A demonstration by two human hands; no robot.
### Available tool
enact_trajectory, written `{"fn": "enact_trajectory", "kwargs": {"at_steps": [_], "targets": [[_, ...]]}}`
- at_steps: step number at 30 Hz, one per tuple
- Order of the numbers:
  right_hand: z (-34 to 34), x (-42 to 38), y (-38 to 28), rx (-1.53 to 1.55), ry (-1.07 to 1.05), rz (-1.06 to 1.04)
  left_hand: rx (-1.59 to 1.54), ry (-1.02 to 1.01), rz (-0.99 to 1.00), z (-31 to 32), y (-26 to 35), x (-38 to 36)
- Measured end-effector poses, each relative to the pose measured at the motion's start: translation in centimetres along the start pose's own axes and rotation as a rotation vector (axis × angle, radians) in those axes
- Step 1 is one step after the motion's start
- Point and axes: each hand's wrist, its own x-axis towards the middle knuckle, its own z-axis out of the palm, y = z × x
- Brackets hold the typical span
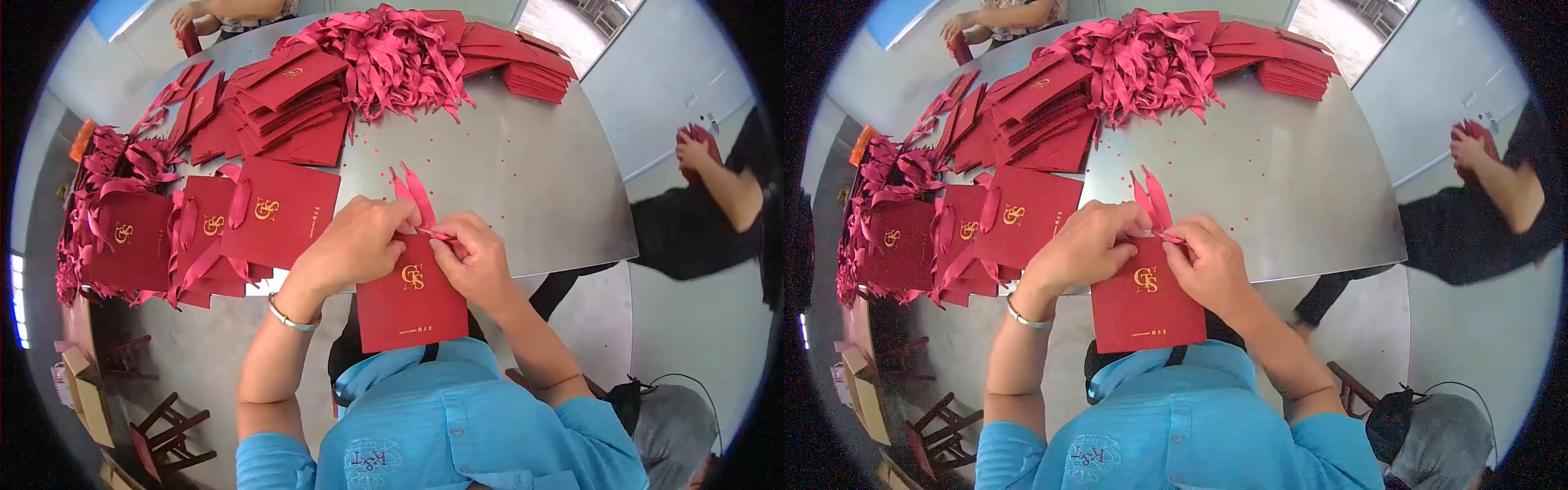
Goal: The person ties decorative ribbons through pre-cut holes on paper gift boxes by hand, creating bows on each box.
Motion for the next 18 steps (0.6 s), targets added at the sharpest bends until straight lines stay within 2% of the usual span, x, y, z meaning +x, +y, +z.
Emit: {"fn": "enact_trajectory", "kwargs": {"at_steps": [5,7,9,13,15,18], "targets": [[-0.4,0.3,0.0,-0.05,0.053,-0.061,0.058,0.025,-0.002,-0.2,1.5,0.1],[-1.0,0.4,0.2,-0.057,-0.05,-0.066,0.123,-0.018,-0.102,-0.3,2.8,0.0],[-1.6,0.6,-0.7,-0.106,-0.069,-0.074,0.139,0.01,-0.047,0.2,2.7,-0.3],[-2.7,0.7,-1.4,-0.153,-0.111,-0.053,0.193,0.014,-0.056,0.8,3.2,-0.4],[-3.0,0.9,-1.7,-0.176,-0.216,-0.033,0.188,0.0,-0.114,0.8,3.4,-0.5],[-2.8,0.6,-1.6,-0.175,-0.201,-0.073,0.196,0.013,-0.107,0.8,3.8,-0.8]]}}
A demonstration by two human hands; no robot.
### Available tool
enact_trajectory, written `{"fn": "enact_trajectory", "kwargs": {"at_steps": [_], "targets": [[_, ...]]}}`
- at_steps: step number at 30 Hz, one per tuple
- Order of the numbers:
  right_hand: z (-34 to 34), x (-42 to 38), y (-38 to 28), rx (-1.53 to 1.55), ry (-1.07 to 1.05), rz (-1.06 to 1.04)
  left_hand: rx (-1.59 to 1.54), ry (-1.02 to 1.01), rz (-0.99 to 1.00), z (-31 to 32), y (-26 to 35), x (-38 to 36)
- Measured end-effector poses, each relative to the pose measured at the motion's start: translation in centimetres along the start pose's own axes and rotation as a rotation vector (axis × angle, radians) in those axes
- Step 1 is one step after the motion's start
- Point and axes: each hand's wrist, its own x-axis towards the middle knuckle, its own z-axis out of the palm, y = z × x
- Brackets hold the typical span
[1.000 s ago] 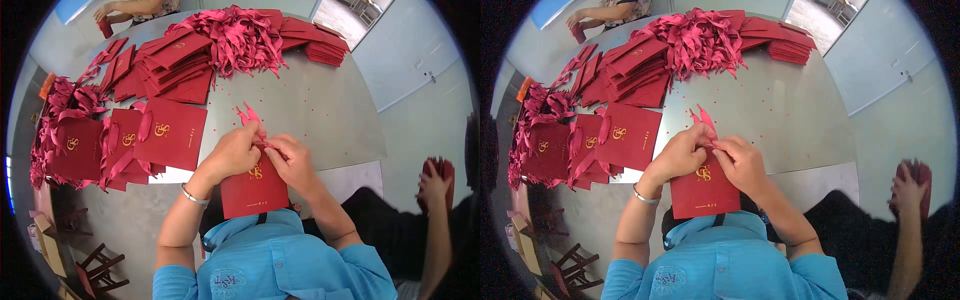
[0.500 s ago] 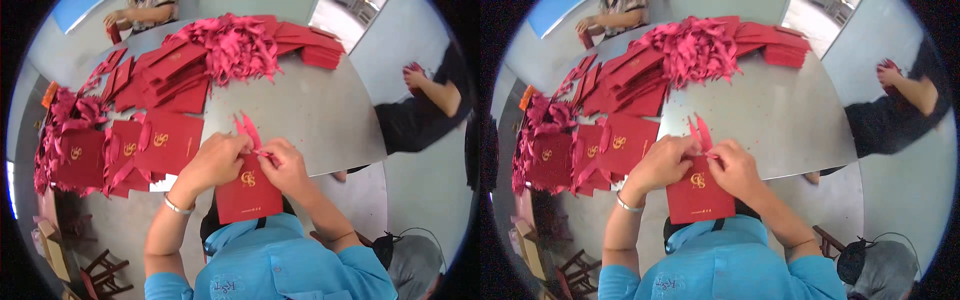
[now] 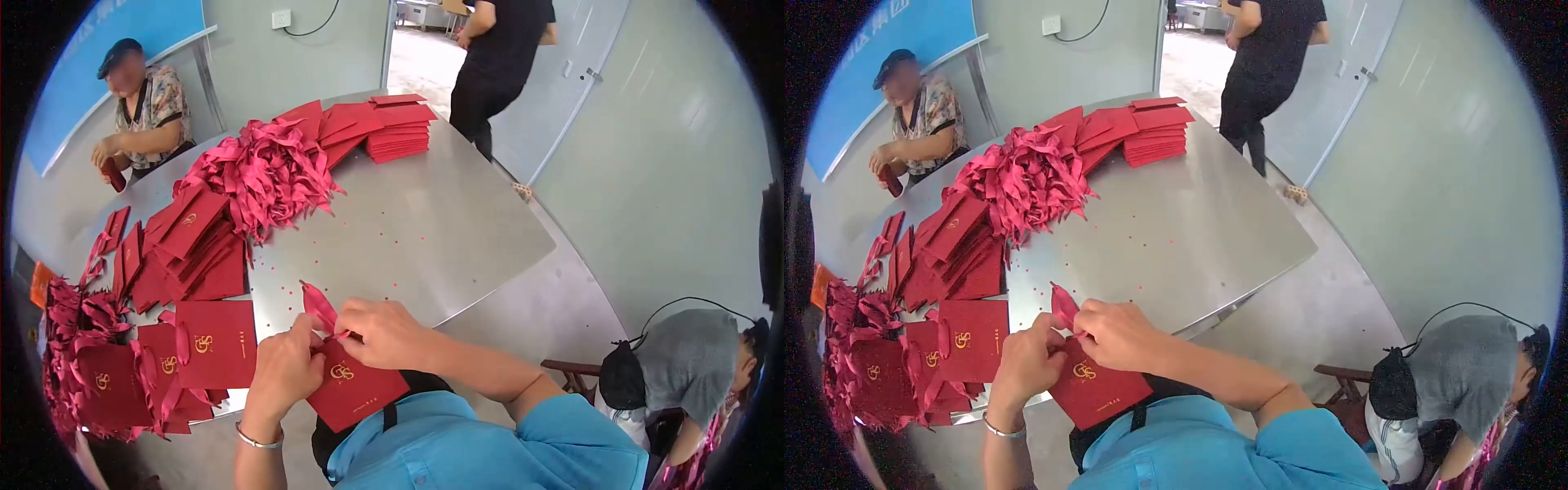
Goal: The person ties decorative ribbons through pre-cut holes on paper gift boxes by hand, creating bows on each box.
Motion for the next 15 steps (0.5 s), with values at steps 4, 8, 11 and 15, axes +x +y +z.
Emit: {"fn": "enact_trajectory", "kwargs": {"at_steps": [4,8,11,15], "targets": [[-0.3,0.0,-0.5,-0.037,-0.016,-0.043,0.003,-0.01,-0.046,0.0,0.1,-0.3],[0.1,-0.1,-0.9,-0.055,-0.018,-0.049,-0.012,0.053,-0.074,0.8,0.2,-0.8],[0.2,0.1,-0.8,-0.064,0.011,-0.06,-0.016,0.1,-0.041,1.0,0.4,-1.0],[-0.4,0.2,-0.7,-0.054,-0.071,-0.029,-0.083,0.093,-0.02,1.0,0.2,-1.4]]}}
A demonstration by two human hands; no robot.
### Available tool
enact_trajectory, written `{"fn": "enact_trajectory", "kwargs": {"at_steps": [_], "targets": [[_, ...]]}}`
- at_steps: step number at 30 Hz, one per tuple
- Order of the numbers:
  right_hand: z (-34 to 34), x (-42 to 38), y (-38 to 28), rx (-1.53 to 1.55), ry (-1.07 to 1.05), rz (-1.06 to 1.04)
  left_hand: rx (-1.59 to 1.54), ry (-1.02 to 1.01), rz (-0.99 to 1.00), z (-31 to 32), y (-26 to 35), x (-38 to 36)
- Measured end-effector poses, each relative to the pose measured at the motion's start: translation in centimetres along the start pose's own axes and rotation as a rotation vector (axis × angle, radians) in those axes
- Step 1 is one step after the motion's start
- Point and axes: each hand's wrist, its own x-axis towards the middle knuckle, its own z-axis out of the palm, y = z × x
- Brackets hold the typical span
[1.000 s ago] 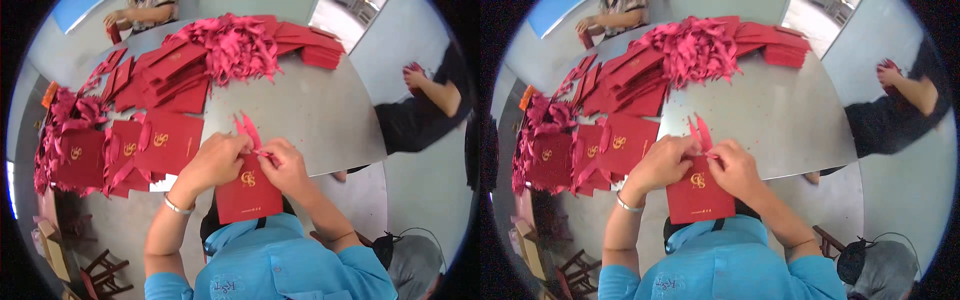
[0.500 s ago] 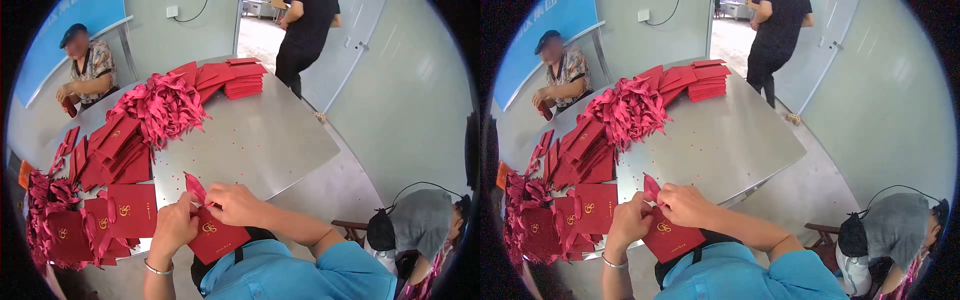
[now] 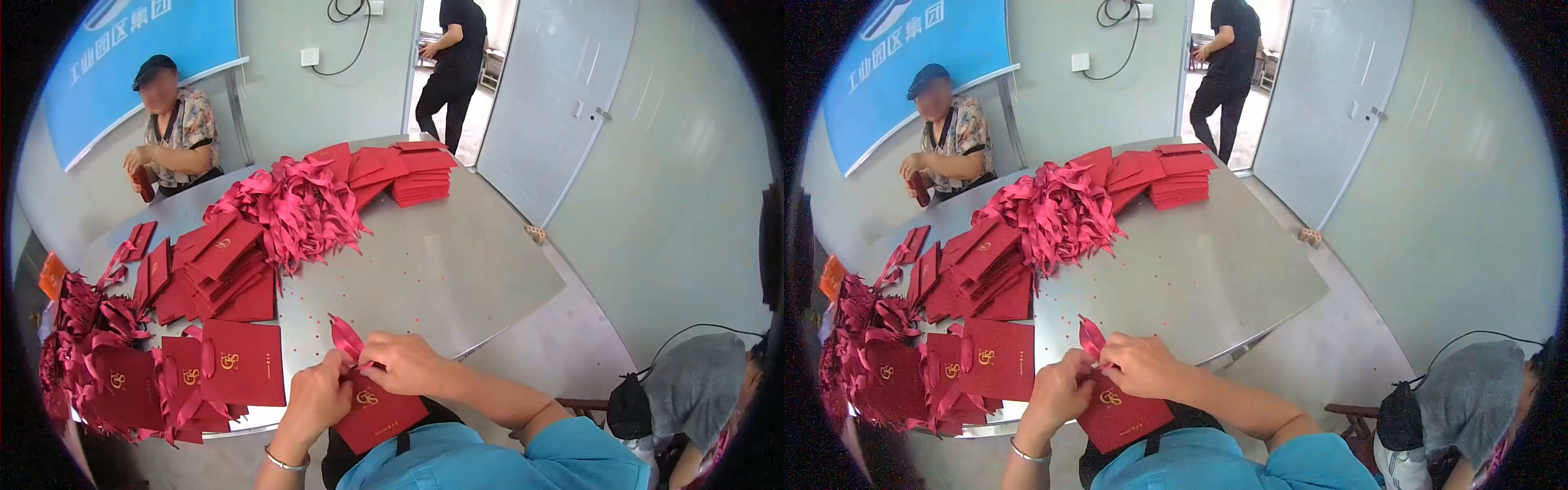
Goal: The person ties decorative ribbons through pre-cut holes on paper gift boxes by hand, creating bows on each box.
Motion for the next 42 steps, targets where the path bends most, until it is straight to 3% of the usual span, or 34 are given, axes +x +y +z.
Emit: {"fn": "enact_trajectory", "kwargs": {"at_steps": [8,10,14,20,22,26,30,32,36,39,41,42], "targets": [[-1.0,-0.4,-0.6,0.075,-0.116,0.041,-0.231,-0.02,-0.022,0.0,-1.1,-1.9],[-0.9,-0.6,-0.5,0.137,-0.036,-0.049,-0.302,-0.005,0.026,-0.2,-1.4,-2.4],[-1.4,-0.6,-1.2,0.145,-0.092,-0.009,-0.669,0.034,0.025,0.3,-2.2,-3.6],[-1.3,-1.4,-1.7,0.31,-0.212,0.098,-0.888,-0.055,-0.087,0.6,-3.8,-5.6],[-1.3,-1.4,-2.0,0.321,-0.278,0.143,-1.091,-0.107,-0.086,0.8,-4.4,-6.1],[-0.8,-1.7,-2.3,0.366,-0.312,0.199,-1.156,-0.159,-0.151,0.6,-4.4,-6.9],[-0.8,-1.7,-2.2,0.467,-0.307,0.286,-1.071,-0.082,-0.109,0.3,-4.0,-7.4],[-0.8,-1.6,-2.6,0.557,-0.314,0.374,-0.582,0.006,0.024,0.0,-3.6,-7.4],[-0.5,-1.8,-3.0,0.519,-0.345,0.437,-0.371,-0.004,0.041,-0.1,-3.1,-7.7],[-0.2,-1.9,-3.0,0.495,-0.373,0.487,-0.641,-0.071,-0.077,1.1,-4.1,-8.1],[0.0,-1.9,-2.9,0.472,-0.385,0.495,-1.139,-0.131,-0.123,2.0,-5.0,-8.4],[0.1,-2.0,-2.8,0.503,-0.381,0.503,-1.141,-0.126,-0.128,1.8,-5.3,-8.4]]}}
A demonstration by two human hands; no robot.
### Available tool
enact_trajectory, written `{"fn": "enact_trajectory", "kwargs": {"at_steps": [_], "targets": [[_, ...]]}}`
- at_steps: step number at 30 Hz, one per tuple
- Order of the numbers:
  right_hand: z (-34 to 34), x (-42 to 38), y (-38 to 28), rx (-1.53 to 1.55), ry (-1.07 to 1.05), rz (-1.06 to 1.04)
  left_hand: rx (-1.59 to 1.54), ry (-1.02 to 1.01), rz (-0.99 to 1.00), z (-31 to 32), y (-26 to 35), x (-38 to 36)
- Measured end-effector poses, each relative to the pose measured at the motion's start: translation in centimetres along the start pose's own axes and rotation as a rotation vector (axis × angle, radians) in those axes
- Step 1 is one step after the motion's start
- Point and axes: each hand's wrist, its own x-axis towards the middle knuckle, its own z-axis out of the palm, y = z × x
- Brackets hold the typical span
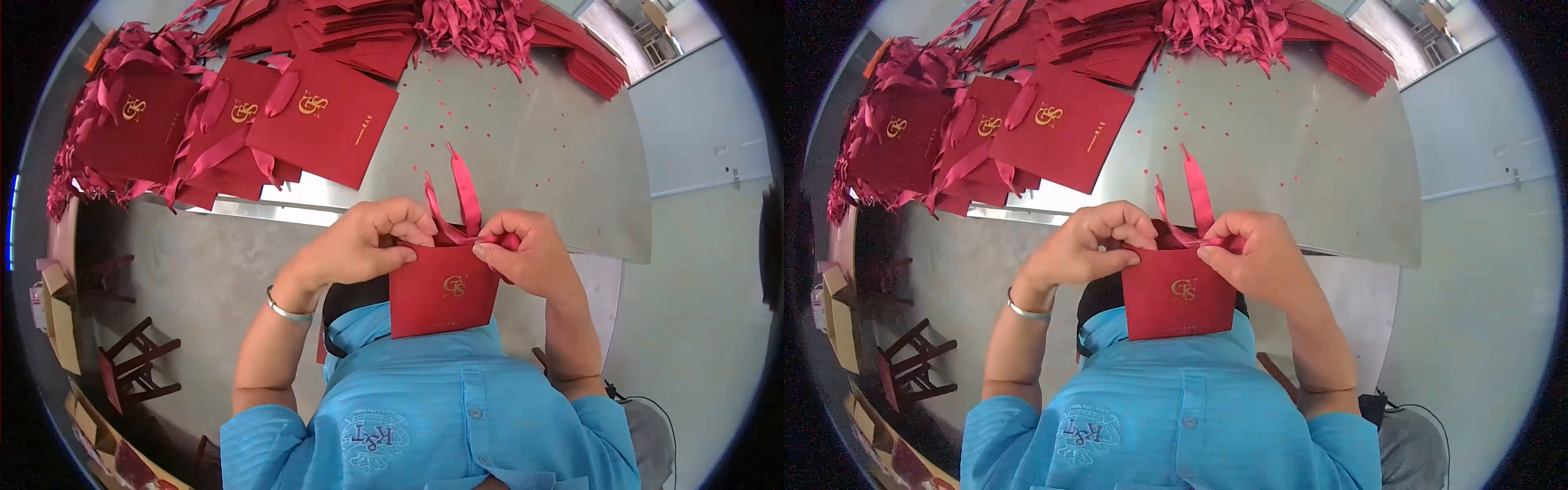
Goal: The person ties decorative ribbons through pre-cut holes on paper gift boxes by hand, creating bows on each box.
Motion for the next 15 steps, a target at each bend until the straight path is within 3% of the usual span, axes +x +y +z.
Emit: {"fn": "enact_trajectory", "kwargs": {"at_steps": [2,8,11,13,15], "targets": [[0.2,0.0,0.0,0.03,-0.008,0.004,-0.026,-0.049,-0.133,-0.6,0.2,-0.1],[0.6,-0.1,0.3,0.053,-0.016,0.008,-0.057,-0.083,-0.17,-0.3,-0.2,-0.5],[0.7,0.0,0.8,-0.039,0.005,-0.121,-0.065,-0.078,-0.118,0.0,-0.7,-0.8],[1.2,0.2,0.8,-0.154,0.085,-0.485,-0.06,-0.082,-0.099,0.2,-0.8,-0.9],[2.0,-0.2,0.0,-0.208,0.091,-0.494,-0.058,-0.087,-0.082,0.5,-1.0,-1.1]]}}
